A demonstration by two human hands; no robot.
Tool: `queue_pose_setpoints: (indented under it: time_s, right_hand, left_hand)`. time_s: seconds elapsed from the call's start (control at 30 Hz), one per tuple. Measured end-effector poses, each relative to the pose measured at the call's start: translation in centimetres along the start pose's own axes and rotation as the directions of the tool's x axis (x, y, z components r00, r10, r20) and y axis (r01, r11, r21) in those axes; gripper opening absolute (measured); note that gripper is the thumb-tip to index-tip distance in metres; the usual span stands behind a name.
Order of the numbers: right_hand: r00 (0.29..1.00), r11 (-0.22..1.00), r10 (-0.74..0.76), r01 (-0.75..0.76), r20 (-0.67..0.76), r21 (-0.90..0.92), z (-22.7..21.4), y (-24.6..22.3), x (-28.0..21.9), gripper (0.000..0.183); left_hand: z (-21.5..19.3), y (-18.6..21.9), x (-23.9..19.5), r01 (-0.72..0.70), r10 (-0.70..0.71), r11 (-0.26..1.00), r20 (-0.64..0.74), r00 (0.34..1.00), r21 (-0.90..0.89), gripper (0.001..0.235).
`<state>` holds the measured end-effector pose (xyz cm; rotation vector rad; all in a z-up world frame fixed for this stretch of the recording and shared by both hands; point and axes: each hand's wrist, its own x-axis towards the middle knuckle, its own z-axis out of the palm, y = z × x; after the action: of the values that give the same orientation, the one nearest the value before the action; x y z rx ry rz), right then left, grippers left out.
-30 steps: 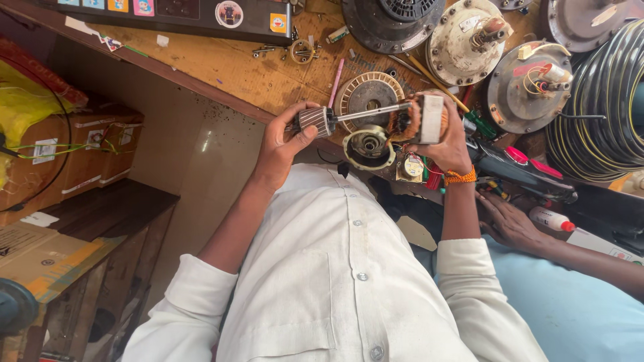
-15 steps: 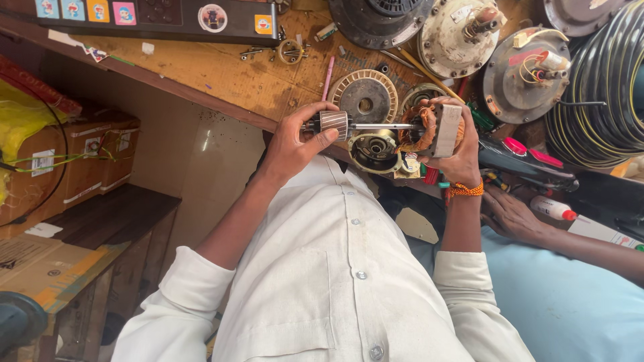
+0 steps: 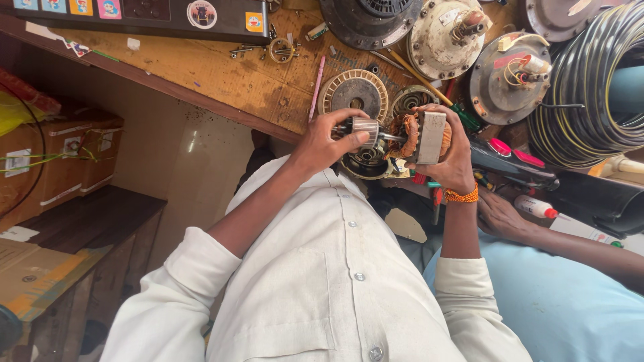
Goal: The person disassembles a small electrical motor, removes the rotor, and uses a power tool to clean or grind the rotor shaft. They then reassemble the motor components on the workbench.
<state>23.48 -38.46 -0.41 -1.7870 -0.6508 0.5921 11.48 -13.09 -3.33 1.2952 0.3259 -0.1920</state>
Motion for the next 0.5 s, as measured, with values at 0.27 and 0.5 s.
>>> queue_pose_setpoints:
  time_s: [0.27,0.5]
  right_hand:
    - [0.999,0.965,-0.034,0.040,0.025,-0.258,0.1,-2.5,-0.1,0.095]
    - [0.982,0.848,-0.093,0.164,0.164,-0.503,-1.3,-6.1,-0.1,0.095]
  left_hand:
    - [1.2,-0.7,0.0,0.023,-0.029,0.994,-0.057,0.998,-0.110,0.041]
    - [1.7,-0.7,0.3,-0.013,0.008,0.998,-0.078,0.997,-0.067,0.040]
